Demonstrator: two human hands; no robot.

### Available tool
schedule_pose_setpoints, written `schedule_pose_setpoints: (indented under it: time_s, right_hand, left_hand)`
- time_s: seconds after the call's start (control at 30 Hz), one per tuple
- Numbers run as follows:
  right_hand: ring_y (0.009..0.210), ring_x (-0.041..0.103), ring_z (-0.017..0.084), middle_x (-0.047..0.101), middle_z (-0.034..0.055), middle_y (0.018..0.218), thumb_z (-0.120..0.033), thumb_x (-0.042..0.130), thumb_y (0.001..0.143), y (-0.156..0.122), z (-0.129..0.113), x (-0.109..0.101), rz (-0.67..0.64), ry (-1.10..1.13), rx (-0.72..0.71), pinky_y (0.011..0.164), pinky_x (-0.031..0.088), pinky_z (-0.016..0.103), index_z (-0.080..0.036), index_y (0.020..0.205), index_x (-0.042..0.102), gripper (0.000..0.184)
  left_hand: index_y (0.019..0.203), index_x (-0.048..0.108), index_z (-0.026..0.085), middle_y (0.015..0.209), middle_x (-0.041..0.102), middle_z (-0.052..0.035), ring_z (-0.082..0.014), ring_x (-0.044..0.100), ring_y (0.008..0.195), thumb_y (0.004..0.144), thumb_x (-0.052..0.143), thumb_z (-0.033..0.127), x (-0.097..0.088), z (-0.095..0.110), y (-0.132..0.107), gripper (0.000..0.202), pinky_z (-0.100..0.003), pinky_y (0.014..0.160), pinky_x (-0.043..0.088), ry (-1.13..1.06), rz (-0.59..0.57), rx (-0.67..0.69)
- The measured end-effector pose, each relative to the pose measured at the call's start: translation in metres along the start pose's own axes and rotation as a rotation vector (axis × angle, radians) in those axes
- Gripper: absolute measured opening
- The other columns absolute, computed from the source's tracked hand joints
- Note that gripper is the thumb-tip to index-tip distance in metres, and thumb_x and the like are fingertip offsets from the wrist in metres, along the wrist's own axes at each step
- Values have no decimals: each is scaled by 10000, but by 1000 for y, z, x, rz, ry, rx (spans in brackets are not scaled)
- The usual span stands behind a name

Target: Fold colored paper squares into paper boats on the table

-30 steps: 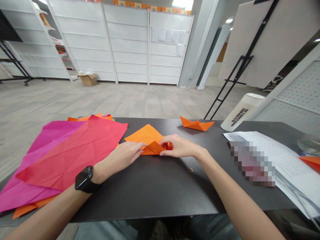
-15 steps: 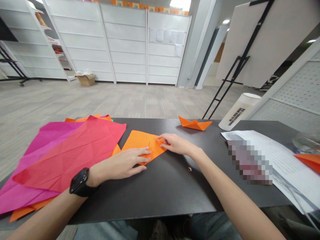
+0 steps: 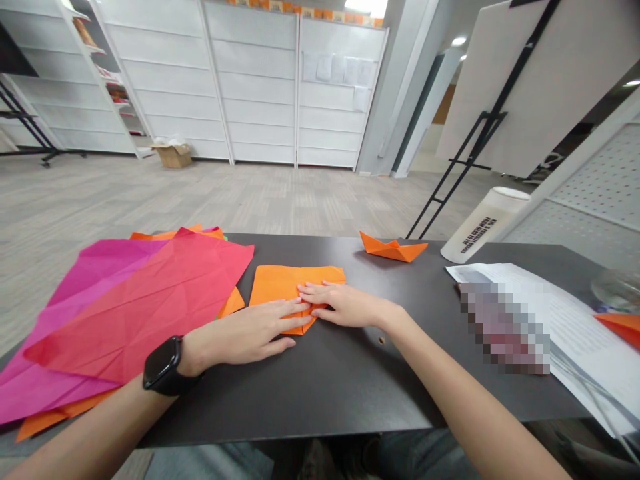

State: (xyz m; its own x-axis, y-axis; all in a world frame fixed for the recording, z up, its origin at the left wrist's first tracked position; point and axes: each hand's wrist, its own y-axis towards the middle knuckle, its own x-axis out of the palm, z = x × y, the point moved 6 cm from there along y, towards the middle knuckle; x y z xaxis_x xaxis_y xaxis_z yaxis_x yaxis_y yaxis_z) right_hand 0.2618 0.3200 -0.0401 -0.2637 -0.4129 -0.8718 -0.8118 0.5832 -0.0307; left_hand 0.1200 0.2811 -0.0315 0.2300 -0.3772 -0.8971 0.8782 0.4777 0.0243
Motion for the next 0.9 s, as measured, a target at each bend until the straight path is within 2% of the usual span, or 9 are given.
schedule_pose_setpoints:
  time_s: [0.1, 0.23, 0.33, 0.47, 0.57, 0.73, 0.8, 0.9]
  right_hand:
    - [1444, 334, 241, 408, 75, 1523, -255, 564, 931, -3, 9, -4, 3, 66, 12, 1205, 256, 476, -224, 1444, 467, 523]
    - [1423, 375, 246, 474, 48, 1483, -260, 641, 891, -7, 25, -15, 64, 111, 40, 1195, 288, 449, -263, 1397, 528, 518]
    - [1419, 382, 256, 505, 58, 1461, -267, 620, 907, -9, 36, -20, 74, 77, 86, 1190, 298, 458, -245, 1374, 557, 472]
    - [1437, 348, 254, 465, 64, 1494, -275, 575, 937, -9, 42, -20, 43, 16, 92, 1197, 284, 446, -221, 1370, 564, 437]
    - [1434, 355, 246, 452, 47, 1504, -292, 574, 939, -9, 45, -19, 43, -6, 82, 1190, 298, 441, -246, 1367, 566, 430]
    - [1427, 367, 237, 461, 31, 1499, -296, 574, 935, -11, 46, -21, 44, -29, 79, 1185, 313, 416, -260, 1349, 585, 416]
    - [1421, 379, 244, 465, 44, 1495, -287, 575, 931, -12, 44, -22, 48, -42, 78, 1178, 324, 421, -245, 1341, 595, 413]
    - [1410, 400, 243, 487, 57, 1481, -267, 576, 925, -12, 40, -24, 52, -74, 67, 1165, 344, 419, -236, 1305, 627, 385]
  left_hand:
    - [1447, 454, 275, 1511, 455, -64, -249, 375, 1421, 956, 517, 277, -2, -2, -2, 495, -413, 1181, 289, -11, -20, -11]
    - [1477, 406, 277, 1554, 383, -50, -243, 291, 1458, 968, 481, 268, -1, -2, -5, 515, -409, 1191, 265, -23, -67, -29]
    - [1492, 380, 269, 1576, 337, -51, -239, 244, 1474, 969, 468, 245, 0, -1, -5, 531, -411, 1200, 248, -31, -102, -21]
    - [1490, 387, 237, 1596, 296, -68, -243, 223, 1482, 966, 466, 257, -3, -4, -7, 530, -404, 1202, 247, -6, -133, -28]
    - [1441, 460, 232, 1581, 341, -82, -267, 320, 1449, 900, 566, 265, -14, -11, -15, 552, -393, 1173, 313, 26, -92, -64]
    - [1245, 624, 253, 1326, 635, -24, -221, 579, 1233, 776, 561, 82, -32, -22, -27, 504, -330, 1069, 433, 73, -34, -126]
    - [1165, 662, 247, 1207, 696, -18, -210, 640, 1122, 803, 526, 81, -36, -24, -27, 420, -328, 1006, 473, 109, 19, -128]
    - [1100, 676, 226, 1085, 730, -36, -206, 679, 1001, 895, 501, 171, -43, -28, -24, 274, -325, 904, 516, 147, 165, -149]
